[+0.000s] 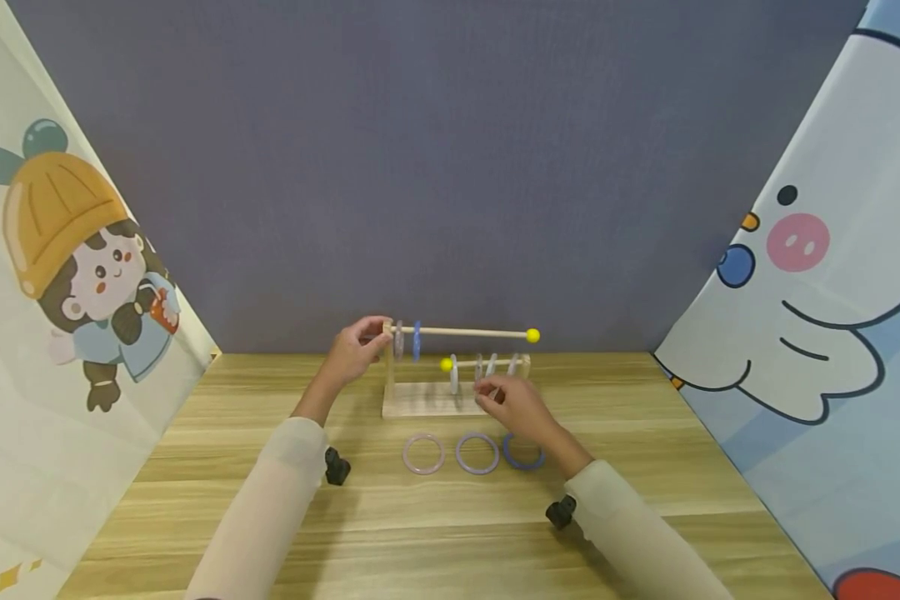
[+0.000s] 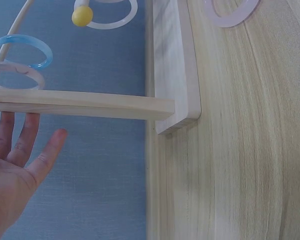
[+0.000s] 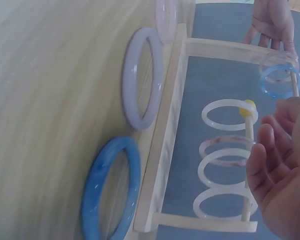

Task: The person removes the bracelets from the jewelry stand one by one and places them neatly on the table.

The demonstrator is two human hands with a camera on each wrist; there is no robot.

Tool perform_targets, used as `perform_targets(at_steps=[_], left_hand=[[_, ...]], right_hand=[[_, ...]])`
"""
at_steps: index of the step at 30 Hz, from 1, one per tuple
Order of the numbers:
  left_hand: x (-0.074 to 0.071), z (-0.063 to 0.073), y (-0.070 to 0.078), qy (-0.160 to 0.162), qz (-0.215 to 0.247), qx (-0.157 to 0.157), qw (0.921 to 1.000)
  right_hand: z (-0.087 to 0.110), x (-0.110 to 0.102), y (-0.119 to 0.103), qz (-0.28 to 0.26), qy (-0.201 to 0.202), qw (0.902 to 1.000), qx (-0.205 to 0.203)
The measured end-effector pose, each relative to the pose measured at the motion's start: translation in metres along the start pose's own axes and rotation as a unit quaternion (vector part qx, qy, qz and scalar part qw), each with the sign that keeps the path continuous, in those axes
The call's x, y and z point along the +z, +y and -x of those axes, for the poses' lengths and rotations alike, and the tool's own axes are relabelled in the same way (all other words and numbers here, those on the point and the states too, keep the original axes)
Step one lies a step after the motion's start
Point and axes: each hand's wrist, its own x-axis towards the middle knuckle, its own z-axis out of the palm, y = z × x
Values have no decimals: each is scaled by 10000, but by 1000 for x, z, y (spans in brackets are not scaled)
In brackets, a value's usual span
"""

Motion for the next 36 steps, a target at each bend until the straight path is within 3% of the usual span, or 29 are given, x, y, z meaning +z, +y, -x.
perform_targets(at_steps=[11,21,36], left_hand=[[-2,2,1,-85,-68,31,9999],[-3,5,3,-88,-65,97,9999],[-4,10,0,-105,114,10,9999]], right_hand=[[-12,9,-14,-395,260,9981,407],[-24,17,-29,-811,719,9935,361],[-44,39,-62,-1740,942,9765,854]])
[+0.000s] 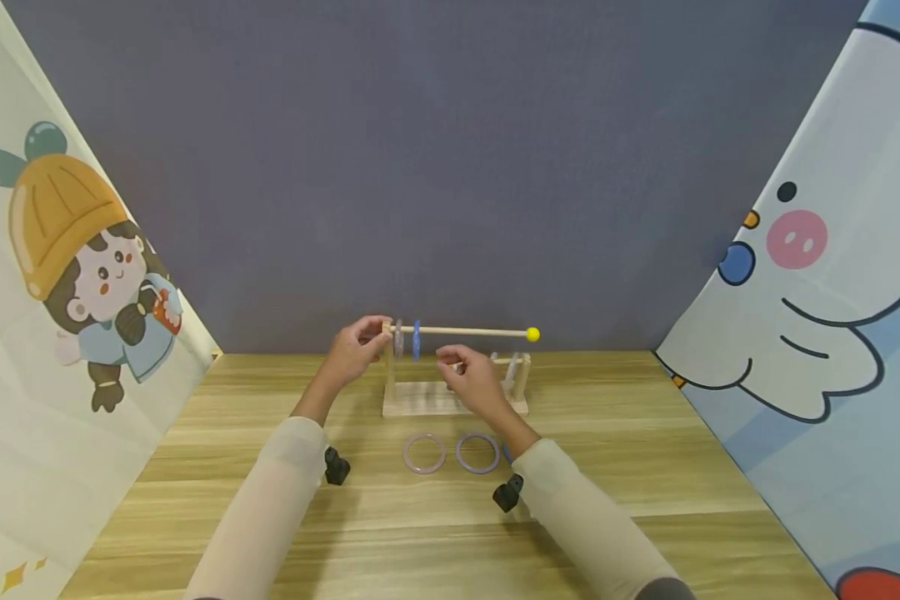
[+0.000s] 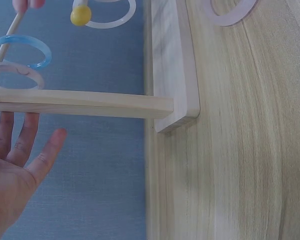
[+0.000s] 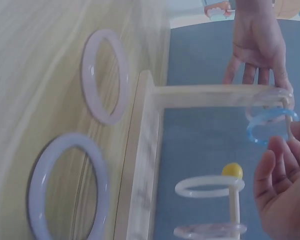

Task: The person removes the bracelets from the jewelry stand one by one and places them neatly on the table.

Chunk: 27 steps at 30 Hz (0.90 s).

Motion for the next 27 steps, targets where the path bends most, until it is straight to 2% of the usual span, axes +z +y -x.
perform_targets(at_steps=[10,15,21,27], left_hand=[[-1,1,1,22,-44,18,10000],[0,1,-1,37,-112,30,9999],[1,0,-3,56,-155,44,9999],[1,-2,-5,48,-118,-12,9999]], right_hand=[[-12,15,-12,-434,58,9988,232],[-15,20,-17,-601,23,9971,474],[-19,27,-21,-649,35,9953,712],[-21,32,-22,-580,113,9958,706]])
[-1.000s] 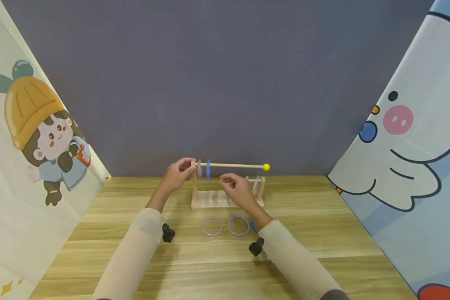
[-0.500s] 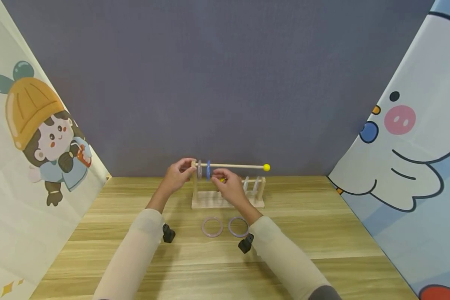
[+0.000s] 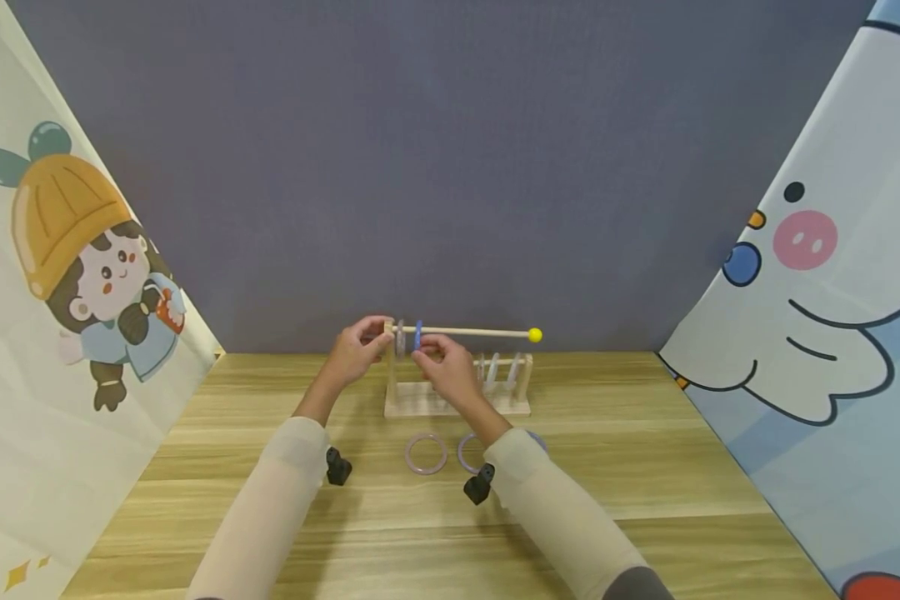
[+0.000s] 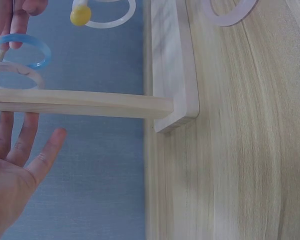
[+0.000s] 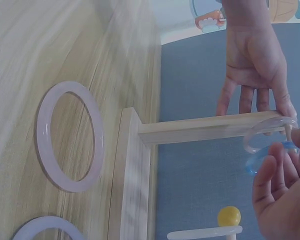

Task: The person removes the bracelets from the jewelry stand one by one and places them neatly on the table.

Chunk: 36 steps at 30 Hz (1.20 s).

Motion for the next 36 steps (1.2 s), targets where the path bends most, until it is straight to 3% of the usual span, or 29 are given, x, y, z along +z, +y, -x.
perform_targets(at_steps=[20,36], left_hand=[[0,1,4,6,45,-75,10000],[0,3,6,-15,93,11,10000]], right_hand=[[-5,0,-1,-139,387,9991,-143],[-5,-5,-5,-157,413,9989,-144]])
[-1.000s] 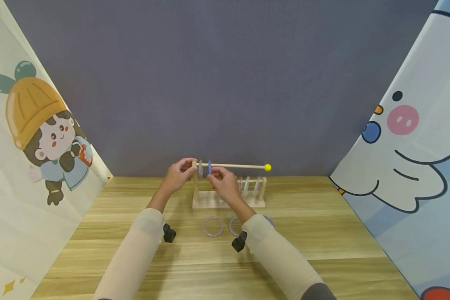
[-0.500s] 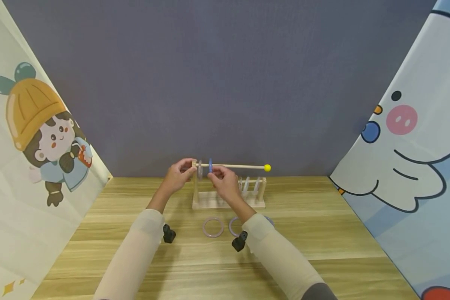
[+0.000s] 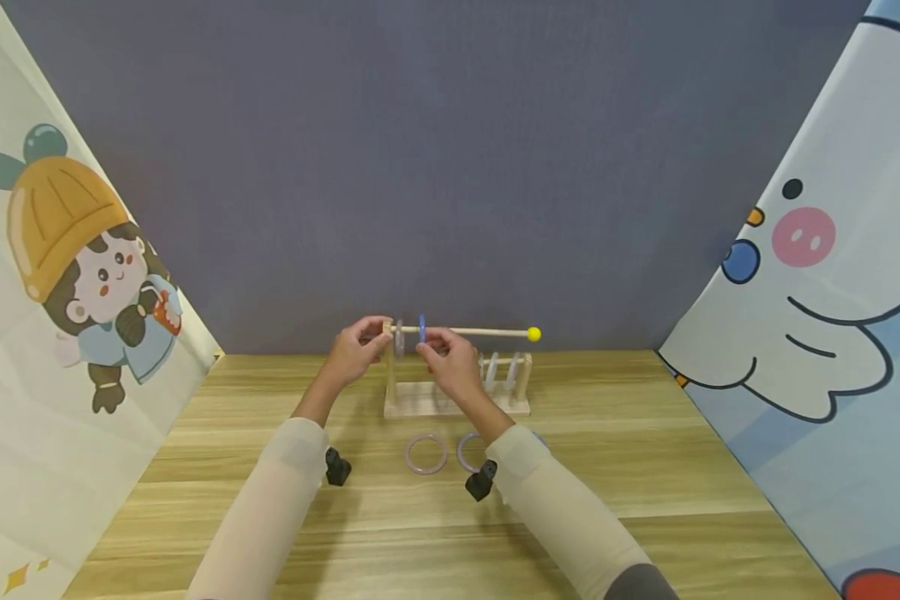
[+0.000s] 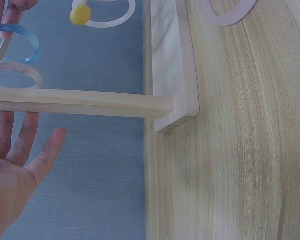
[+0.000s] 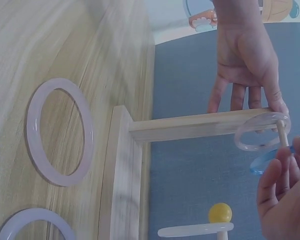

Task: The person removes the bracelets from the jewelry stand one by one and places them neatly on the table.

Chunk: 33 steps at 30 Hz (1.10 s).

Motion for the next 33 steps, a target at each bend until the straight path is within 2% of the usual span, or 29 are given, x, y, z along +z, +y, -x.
perform_targets(at_steps=[6,16,33], left_hand=[[0,0,0,-15,-11,-18,10000],[-1,-2,-3,75,-41,129,9999],[1,-3,-4,4,25,94,10000]], right_hand=[[0,-4,2,-22,84,10000,-15],[1,-14,5,-166,56,9998,53],[3,-31,19,-443,134,9987,209]])
